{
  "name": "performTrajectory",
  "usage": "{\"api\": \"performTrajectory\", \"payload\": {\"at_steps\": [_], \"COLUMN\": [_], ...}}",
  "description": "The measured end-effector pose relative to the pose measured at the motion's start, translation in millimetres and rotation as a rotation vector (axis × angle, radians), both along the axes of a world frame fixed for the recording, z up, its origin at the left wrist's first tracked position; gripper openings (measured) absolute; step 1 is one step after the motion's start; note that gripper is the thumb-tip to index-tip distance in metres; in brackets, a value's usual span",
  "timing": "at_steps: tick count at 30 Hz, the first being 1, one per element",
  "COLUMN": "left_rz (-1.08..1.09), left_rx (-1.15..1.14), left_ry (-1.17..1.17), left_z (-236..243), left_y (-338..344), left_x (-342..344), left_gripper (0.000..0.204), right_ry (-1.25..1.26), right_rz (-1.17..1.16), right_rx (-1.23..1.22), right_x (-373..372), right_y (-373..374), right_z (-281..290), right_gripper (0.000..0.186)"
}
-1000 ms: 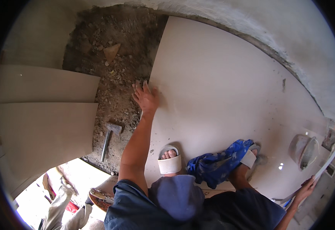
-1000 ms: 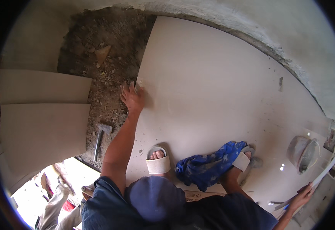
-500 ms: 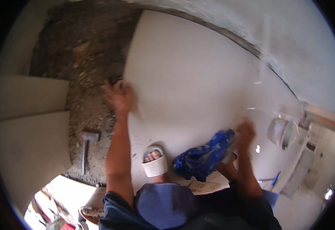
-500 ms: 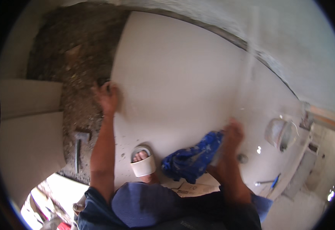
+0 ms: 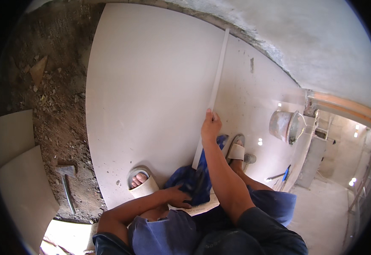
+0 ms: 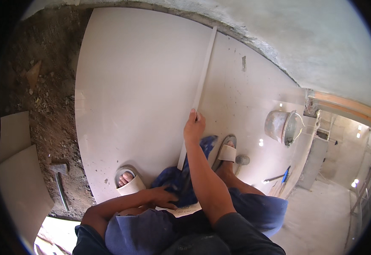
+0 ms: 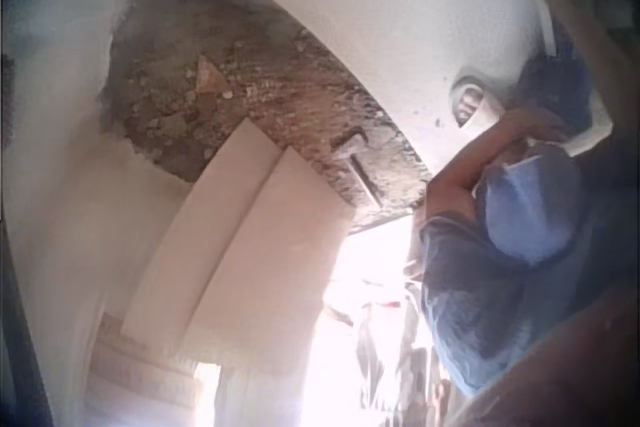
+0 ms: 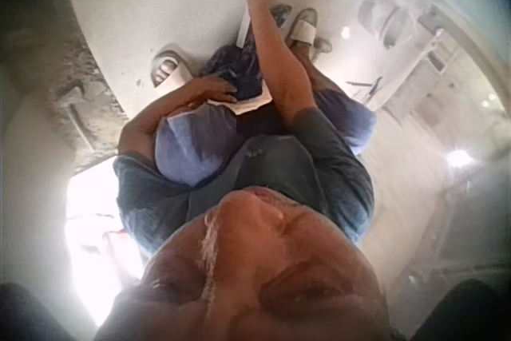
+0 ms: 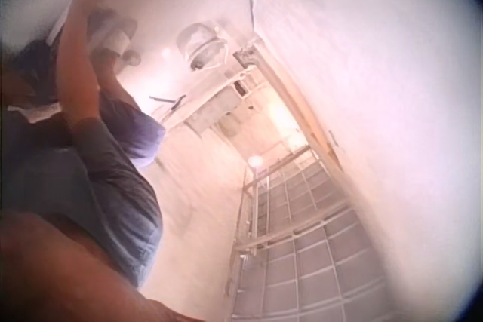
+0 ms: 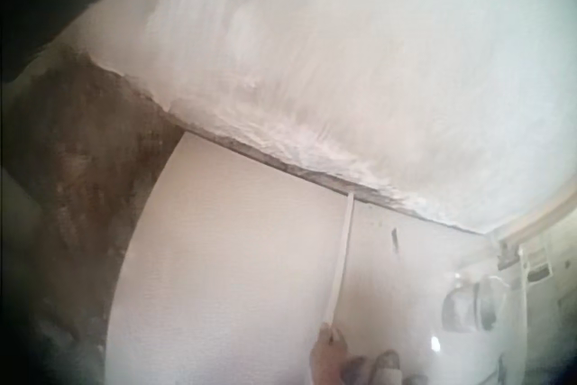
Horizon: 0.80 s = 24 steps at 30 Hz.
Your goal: The person cleans the floor with a cloth, spreads cement with a trowel, places a large white tile, and taps it with a rubber mallet. They remove a sock from their left foot and continue tapping the tile to secure it.
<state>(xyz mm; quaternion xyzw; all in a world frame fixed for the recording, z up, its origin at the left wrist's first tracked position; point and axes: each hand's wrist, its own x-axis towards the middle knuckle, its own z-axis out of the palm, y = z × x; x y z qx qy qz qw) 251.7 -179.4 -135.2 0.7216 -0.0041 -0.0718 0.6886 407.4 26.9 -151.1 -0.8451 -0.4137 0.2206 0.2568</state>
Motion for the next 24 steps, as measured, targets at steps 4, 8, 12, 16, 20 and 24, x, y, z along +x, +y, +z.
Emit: {"api": "performTrajectory", "payload": {"at_steps": [4, 8, 12, 16, 20, 24], "left_rz": [0.075, 0.882, 1.439, 1.501, 1.427, 1.478], "left_rx": [-0.128, 0.155, 0.863, 0.970, 0.899, 0.952], "left_ry": [0.175, 0.342, 0.411, 0.697, 0.749, 0.666], "left_z": [-1, 0, -31, -52, -53, -61], "left_y": [14, 77, 169, 219, 222, 220], "left_x": [-27, -65, -120, -155, -157, -159], "left_gripper": [0.056, 0.026, 0.047, 0.049, 0.049, 0.050], "right_ry": [-0.189, -0.222, -0.328, -0.262, -0.306, -0.377], "right_rz": [0.045, -0.036, 0.095, 0.125, 0.179, 0.374], "right_rx": [0.051, 0.065, 0.014, -0.096, -0.112, -0.088], "right_x": [-3, -1, 13, 40, 76, 98], "right_y": [8, 11, 16, 22, 24, 27], "right_z": [-18, -30, -32, -17, -1, 8], "right_gripper": [0.041, 0.036, 0.037, 0.037, 0.034, 0.034]}}
